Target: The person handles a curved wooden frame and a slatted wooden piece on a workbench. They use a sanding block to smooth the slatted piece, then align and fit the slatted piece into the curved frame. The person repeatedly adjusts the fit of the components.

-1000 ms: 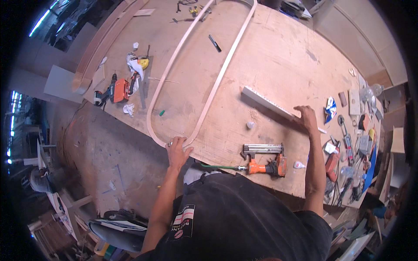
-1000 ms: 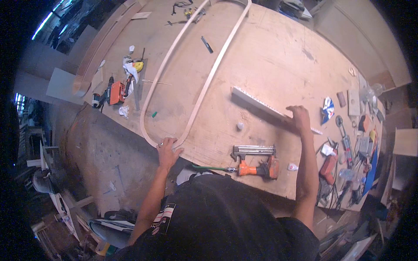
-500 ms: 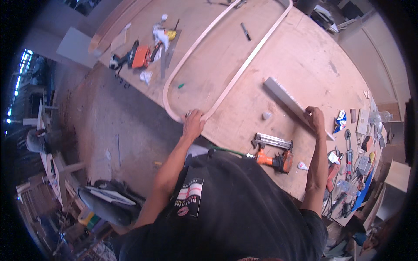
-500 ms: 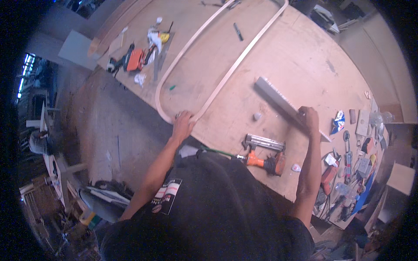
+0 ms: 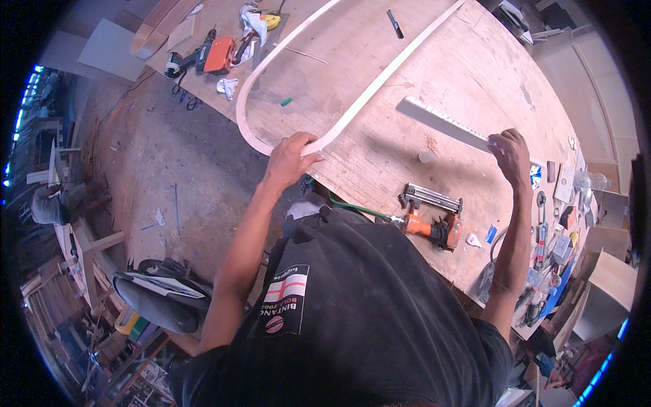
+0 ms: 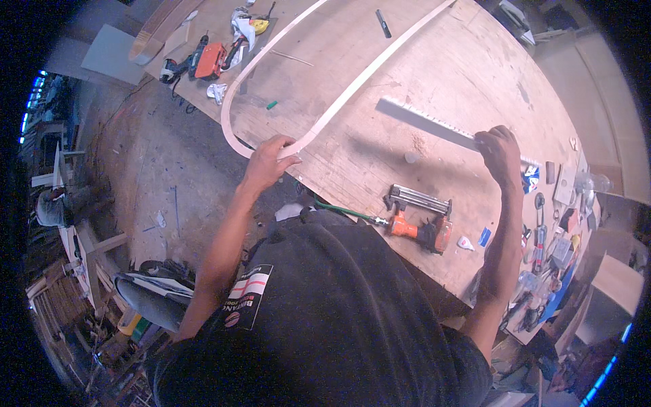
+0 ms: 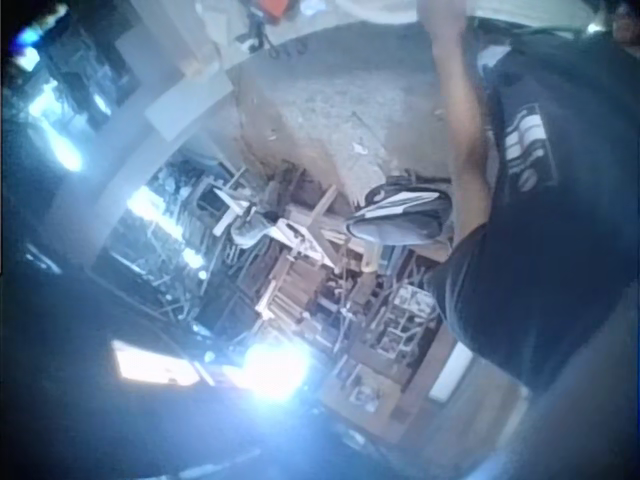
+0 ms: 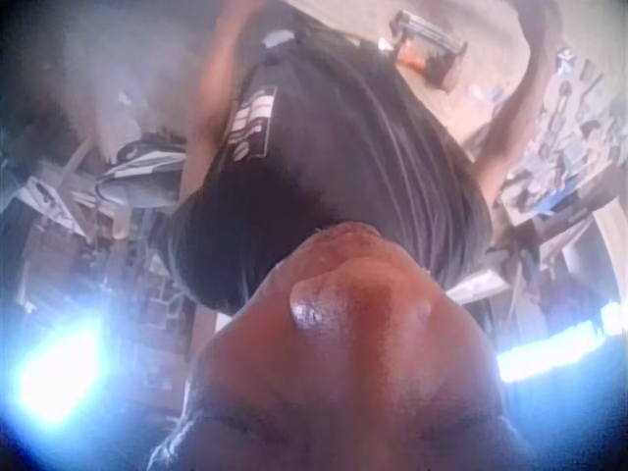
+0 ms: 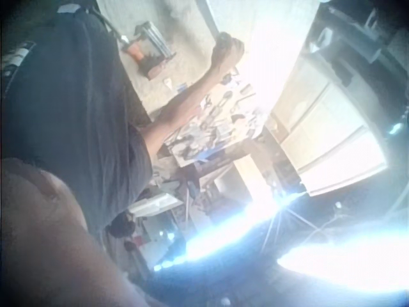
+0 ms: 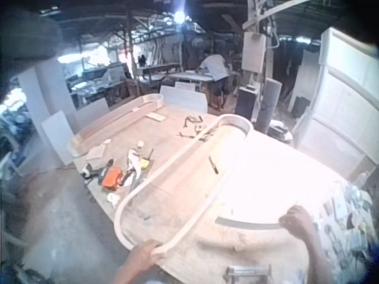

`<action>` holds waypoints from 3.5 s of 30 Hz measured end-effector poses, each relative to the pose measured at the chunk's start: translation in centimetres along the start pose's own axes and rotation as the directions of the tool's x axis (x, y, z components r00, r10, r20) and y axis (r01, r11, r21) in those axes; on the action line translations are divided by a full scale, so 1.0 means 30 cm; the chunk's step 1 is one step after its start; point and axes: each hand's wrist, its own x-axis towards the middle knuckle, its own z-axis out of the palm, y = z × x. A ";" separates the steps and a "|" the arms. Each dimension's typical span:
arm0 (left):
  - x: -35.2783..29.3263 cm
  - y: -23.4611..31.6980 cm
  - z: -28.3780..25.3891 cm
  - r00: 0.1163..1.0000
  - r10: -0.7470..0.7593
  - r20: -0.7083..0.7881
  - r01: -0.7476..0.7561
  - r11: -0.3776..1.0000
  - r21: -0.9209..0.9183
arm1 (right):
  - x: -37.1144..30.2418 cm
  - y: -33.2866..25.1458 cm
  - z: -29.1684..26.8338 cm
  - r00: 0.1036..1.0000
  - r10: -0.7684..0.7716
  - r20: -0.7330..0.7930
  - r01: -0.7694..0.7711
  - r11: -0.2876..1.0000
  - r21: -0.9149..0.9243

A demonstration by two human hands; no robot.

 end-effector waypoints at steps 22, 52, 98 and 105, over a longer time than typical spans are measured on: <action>0.103 -0.007 -0.236 0.993 -0.042 0.109 0.036 0.998 0.052 | 0.389 -0.663 0.468 0.830 -0.551 -0.082 0.557 0.821 0.126; 0.110 -0.060 -0.288 0.998 -0.045 0.037 0.047 0.997 -0.055 | 0.551 -0.822 0.573 0.878 -0.405 0.254 0.316 0.891 0.327; 0.142 -0.037 -0.272 0.986 -0.161 0.044 0.164 0.982 -0.089 | 0.412 -0.560 0.486 0.900 -0.377 0.220 0.294 0.896 0.333; 0.121 -0.041 -0.227 0.981 -0.165 0.100 0.181 0.968 -0.175 | 0.395 -0.643 0.594 0.856 -0.514 0.055 0.491 0.841 0.229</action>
